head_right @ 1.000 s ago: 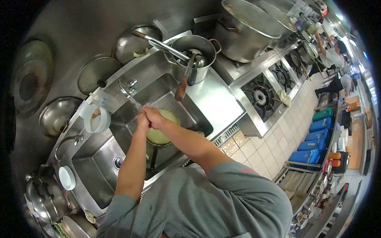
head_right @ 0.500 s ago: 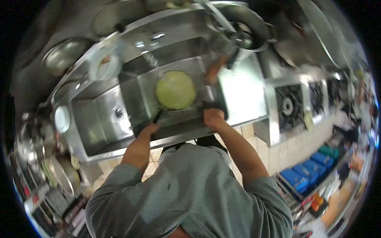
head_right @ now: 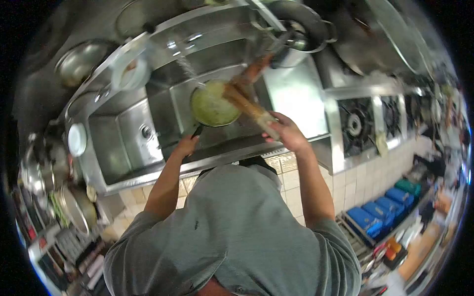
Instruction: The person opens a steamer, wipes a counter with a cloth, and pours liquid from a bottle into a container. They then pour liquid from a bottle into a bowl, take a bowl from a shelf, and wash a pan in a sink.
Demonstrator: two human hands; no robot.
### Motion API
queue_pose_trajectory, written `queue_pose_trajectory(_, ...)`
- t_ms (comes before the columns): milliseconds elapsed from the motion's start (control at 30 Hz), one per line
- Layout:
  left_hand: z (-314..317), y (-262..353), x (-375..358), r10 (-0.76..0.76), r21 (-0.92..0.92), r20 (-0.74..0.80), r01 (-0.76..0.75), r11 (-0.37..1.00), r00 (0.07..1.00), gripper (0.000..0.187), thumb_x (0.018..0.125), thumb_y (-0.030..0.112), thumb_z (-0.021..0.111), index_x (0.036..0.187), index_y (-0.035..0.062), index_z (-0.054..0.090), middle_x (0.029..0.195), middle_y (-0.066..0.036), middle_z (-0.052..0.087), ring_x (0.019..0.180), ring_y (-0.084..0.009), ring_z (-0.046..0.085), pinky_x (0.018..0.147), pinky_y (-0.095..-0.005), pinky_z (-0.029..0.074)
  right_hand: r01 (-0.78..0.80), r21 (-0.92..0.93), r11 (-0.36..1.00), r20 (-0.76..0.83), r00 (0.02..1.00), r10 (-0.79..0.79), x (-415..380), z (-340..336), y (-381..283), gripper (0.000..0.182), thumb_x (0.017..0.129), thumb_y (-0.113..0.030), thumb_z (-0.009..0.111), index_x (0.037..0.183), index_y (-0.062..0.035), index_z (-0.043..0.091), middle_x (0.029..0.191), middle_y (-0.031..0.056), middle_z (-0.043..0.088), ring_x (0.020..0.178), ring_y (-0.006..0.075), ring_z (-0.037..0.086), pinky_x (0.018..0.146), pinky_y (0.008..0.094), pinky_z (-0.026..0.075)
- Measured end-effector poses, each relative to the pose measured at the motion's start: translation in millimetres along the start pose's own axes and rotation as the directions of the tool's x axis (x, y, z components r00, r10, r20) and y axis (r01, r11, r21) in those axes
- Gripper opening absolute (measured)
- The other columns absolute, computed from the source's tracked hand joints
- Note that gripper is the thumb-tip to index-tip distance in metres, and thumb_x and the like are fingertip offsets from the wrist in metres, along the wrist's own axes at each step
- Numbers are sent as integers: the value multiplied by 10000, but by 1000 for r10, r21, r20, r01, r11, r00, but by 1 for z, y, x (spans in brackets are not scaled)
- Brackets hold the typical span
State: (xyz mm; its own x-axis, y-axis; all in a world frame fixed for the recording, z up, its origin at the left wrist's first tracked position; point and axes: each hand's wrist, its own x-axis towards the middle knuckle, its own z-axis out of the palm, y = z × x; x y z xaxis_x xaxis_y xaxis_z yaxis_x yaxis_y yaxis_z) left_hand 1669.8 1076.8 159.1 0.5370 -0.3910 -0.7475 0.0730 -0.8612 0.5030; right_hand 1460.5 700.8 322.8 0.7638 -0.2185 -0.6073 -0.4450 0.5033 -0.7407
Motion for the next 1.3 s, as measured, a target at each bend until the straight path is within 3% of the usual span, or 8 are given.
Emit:
queue_pose_trajectory(133, -17, -5, -28, -21, 293, -139, 62, 954, 990, 510, 1057, 443, 517, 1298, -4, 568, 1116, -325, 680, 1127, -425, 663, 927, -558, 511, -96, -317, 944, 199, 966, 165, 42, 11, 10, 707, 937, -184, 698, 1553, -7, 400, 1144, 207, 715, 874, 258, 745, 728, 363, 608)
queue_pose_trajectory(200, -19, -22, -38, -79, 347, -147, 126, 929, 986, 478, 1061, 417, 505, 1306, 11, 567, 1188, -336, 662, 1198, -440, 630, 973, -568, 495, 213, -939, 269, 162, 966, -200, 71, 23, 30, 749, 858, -214, 731, 1545, -104, 455, 1198, 228, 714, 1025, 374, 726, 856, 468, 591)
queue_pose_trajectory(367, -7, -51, -42, 75, 243, -221, -20, 970, 972, 366, 1053, 308, 514, 1238, 11, 624, 1183, -294, 679, 1170, -474, 624, 1002, -547, 495, 90, -995, 40, 85, 990, -110, 82, 118, 6, 652, 883, -222, 637, 1521, -198, 506, 1193, 243, 709, 1110, 409, 691, 956, 498, 553)
queue_pose_trajectory(567, -17, -35, -47, -73, 132, -164, 95, 987, 984, 405, 1057, 307, 514, 1375, 69, 589, 1251, -286, 658, 1218, -461, 598, 1033, -532, 480, 355, -901, -250, 264, 905, 334, 149, 177, 116, 553, 937, -115, 614, 1484, -118, 534, 1198, 247, 715, 1088, 369, 713, 909, 521, 582)
queue_pose_trajectory(667, -14, -40, -48, -8, 100, -194, 28, 995, 981, 437, 1059, 308, 514, 1413, 58, 566, 1297, -294, 636, 1247, -462, 583, 1056, -529, 472, 108, -898, -426, 147, 987, -61, 207, 186, 139, 487, 894, -37, 662, 1379, -40, 615, 1200, 224, 727, 1100, 347, 716, 934, 506, 578)
queue_pose_trajectory(833, -16, -41, -46, -38, 90, -208, 58, 994, 977, 471, 1060, 303, 514, 1442, 29, 537, 1326, -292, 625, 1261, -467, 576, 1071, -525, 469, 387, -869, -307, 231, 868, 440, 141, 237, 91, 328, 849, -1, 683, 1173, 23, 728, 1181, 259, 723, 1092, 369, 718, 950, 496, 572)
queue_pose_trajectory(967, -13, -50, -42, -41, 110, -154, 59, 992, 987, 477, 1057, 299, 512, 1443, 19, 535, 1326, -285, 632, 1264, -460, 581, 1081, -522, 467, 239, -962, -133, 206, 953, 221, 187, 214, 120, 486, 882, -67, 614, 1342, 81, 561, 1157, 260, 714, 1094, 423, 703, 909, 514, 580)
queue_pose_trajectory(1300, -14, -43, -54, -29, 131, -194, 56, 990, 981, 468, 1062, 315, 508, 1422, 17, 540, 1287, -289, 650, 1223, -482, 601, 1046, -547, 484, 323, -945, -50, 286, 890, 355, 225, 177, 127, 583, 815, -64, 617, 1383, 41, 536, 1230, 279, 681, 1192, 415, 654, 982, 453, 540)
